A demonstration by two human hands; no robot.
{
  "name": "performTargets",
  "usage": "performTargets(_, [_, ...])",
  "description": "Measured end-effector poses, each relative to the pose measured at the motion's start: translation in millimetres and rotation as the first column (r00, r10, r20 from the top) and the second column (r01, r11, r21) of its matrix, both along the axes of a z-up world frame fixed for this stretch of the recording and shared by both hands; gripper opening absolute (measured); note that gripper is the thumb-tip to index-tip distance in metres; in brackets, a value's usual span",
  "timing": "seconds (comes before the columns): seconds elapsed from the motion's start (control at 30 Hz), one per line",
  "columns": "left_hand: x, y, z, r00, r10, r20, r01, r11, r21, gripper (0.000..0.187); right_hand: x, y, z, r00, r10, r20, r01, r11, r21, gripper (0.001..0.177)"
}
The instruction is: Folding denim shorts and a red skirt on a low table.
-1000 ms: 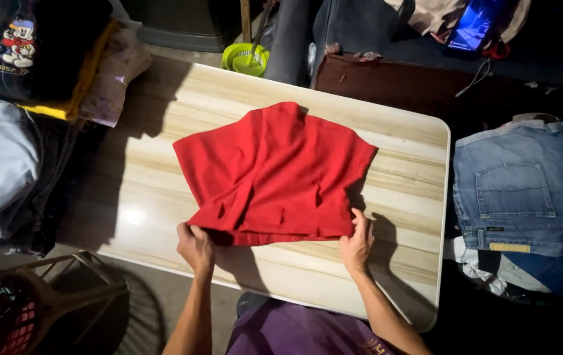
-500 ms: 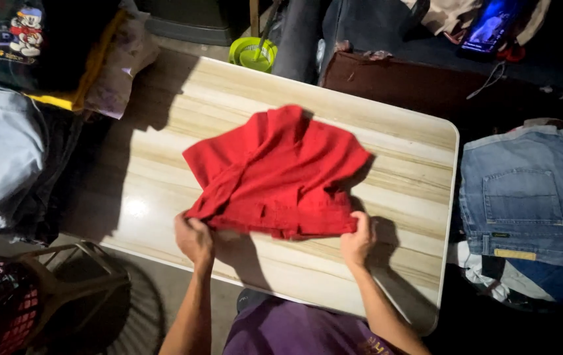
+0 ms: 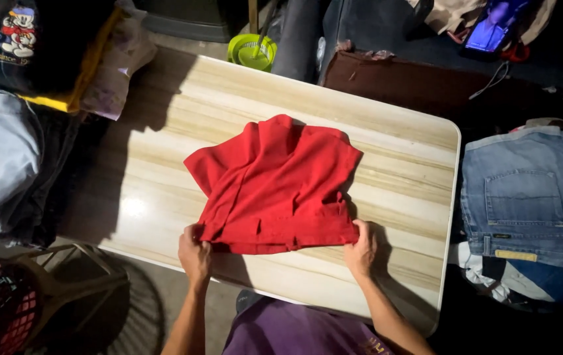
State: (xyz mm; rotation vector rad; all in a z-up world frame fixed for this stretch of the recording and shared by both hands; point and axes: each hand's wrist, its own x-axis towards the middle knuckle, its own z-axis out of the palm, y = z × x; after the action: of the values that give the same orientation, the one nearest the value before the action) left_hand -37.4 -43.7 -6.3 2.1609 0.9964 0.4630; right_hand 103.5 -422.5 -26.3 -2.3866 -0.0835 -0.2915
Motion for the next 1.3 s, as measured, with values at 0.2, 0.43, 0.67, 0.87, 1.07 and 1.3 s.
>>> performTargets(0.2, [-6.5,7.5,-7.4,0.987,-0.049,0.155,0.086,0.967,-0.241,0.043,1.5,0.8,38.5,0.954,0.019,-0.3,-0.023,1.0,-0.01,0.072])
performTargets(0.43, [21.3,18.8,10.4,0.957,0.187,0.219,0.088,0.534,-0.841,0.043,20.5,6.3,31.3,0.979,0.141,-0.144,-0.087,0.941,0.328,0.075])
performTargets(0.67, [118.9,55.5,4.0,0.873,0.299,0.385,0.193,0.514,-0.836,0.023,117.7,19.6,20.5,0.998,0.057,-0.04,-0.034,0.904,0.425,0.047])
performTargets(0.87, [251.9,90.1,120.0,0.737,0.201,0.645,0.474,0.526,-0.706,0.022,241.5,48.7,129.8,0.983,0.045,0.178,-0.108,0.924,0.367,0.029])
performTargets(1.07, [290.3,99.7,278.2,0.457,0.047,0.888,0.714,0.575,-0.399,0.022,294.3,67.2,269.4,0.842,0.009,0.54,-0.318,0.817,0.481,0.036])
performTargets(1.3, [222.3,93.9,266.4,0.412,-0.034,0.911,0.709,0.64,-0.297,0.033,223.9,37.6,280.1,0.782,0.015,0.623,-0.329,0.858,0.394,0.038])
